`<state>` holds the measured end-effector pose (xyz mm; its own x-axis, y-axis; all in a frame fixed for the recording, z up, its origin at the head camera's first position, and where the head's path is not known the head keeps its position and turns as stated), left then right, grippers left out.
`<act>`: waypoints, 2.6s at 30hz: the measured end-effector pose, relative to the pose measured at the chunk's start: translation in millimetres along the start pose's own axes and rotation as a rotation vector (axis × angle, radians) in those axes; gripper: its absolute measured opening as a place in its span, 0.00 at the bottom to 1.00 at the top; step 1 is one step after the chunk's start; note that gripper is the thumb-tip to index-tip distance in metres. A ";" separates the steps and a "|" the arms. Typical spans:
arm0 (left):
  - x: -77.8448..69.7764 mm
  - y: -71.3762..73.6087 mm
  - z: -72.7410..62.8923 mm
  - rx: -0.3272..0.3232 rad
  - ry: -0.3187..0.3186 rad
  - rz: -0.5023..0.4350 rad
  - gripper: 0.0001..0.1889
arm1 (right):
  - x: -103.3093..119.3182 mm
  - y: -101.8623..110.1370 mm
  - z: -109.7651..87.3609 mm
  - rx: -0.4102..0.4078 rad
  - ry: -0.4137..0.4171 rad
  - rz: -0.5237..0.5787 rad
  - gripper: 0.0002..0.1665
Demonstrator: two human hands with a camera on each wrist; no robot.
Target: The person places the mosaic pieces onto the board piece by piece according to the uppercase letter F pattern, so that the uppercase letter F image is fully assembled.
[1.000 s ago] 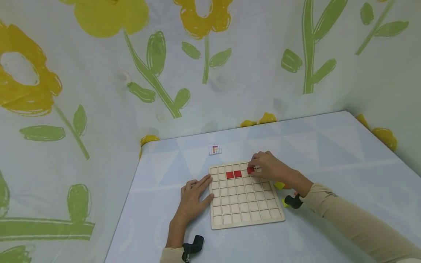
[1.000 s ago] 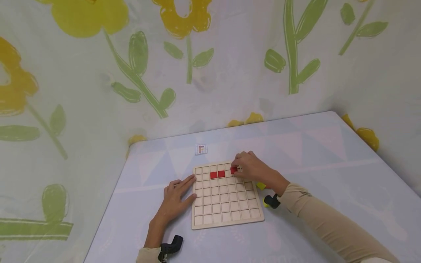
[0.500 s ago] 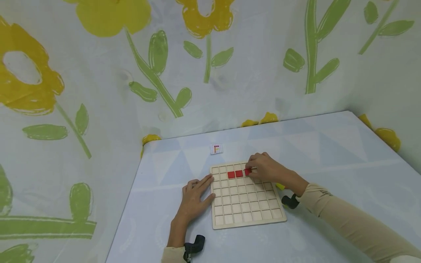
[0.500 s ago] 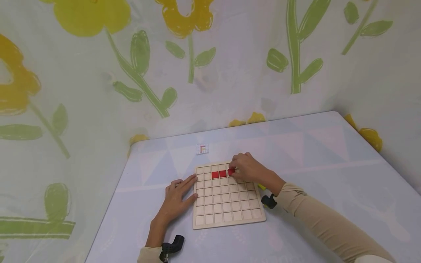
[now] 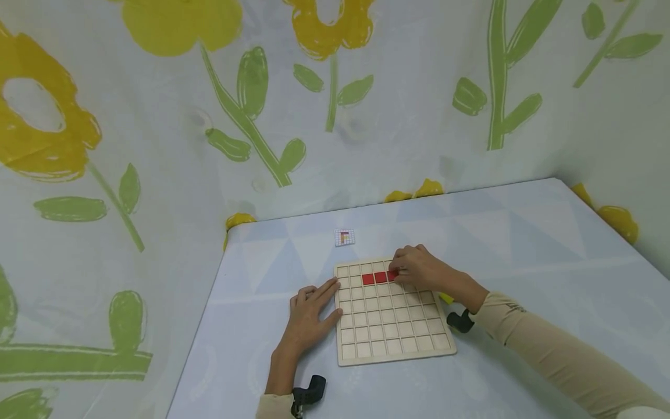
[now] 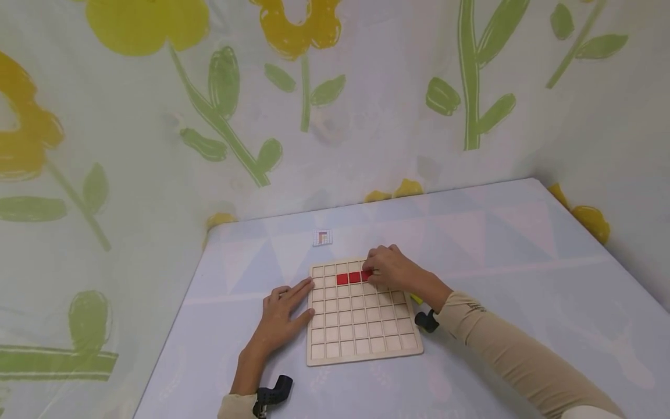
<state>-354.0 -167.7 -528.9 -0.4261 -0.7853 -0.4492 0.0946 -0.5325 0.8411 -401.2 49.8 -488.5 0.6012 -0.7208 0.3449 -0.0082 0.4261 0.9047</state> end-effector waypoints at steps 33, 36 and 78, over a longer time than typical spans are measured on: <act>2.8 -6.1 0.7 -0.004 -0.002 0.027 0.32 | -26.2 47.1 -25.2 -0.123 -0.024 0.021 0.13; 2.6 -4.5 -0.7 -0.011 0.003 0.028 0.32 | -26.0 52.0 -31.1 -0.136 -0.017 0.017 0.12; 0.6 -2.3 2.0 0.002 0.015 -0.002 0.32 | -43.6 54.3 -127.9 -0.171 -0.063 -0.085 0.19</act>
<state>-356.3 -166.3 -530.5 -0.4131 -0.7886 -0.4555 0.0920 -0.5337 0.8406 -325.7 174.3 -486.4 0.5427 -0.7885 0.2894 0.1792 0.4453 0.8773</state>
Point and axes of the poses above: each hand's wrist, its own z-axis towards the middle knuckle, its own y-axis out of the back of the hand, x = y × z, the point moved 10 cm from there along z, towards the middle knuckle, and after that the axes turned 7 degrees about -x, right-handed, at the moved point
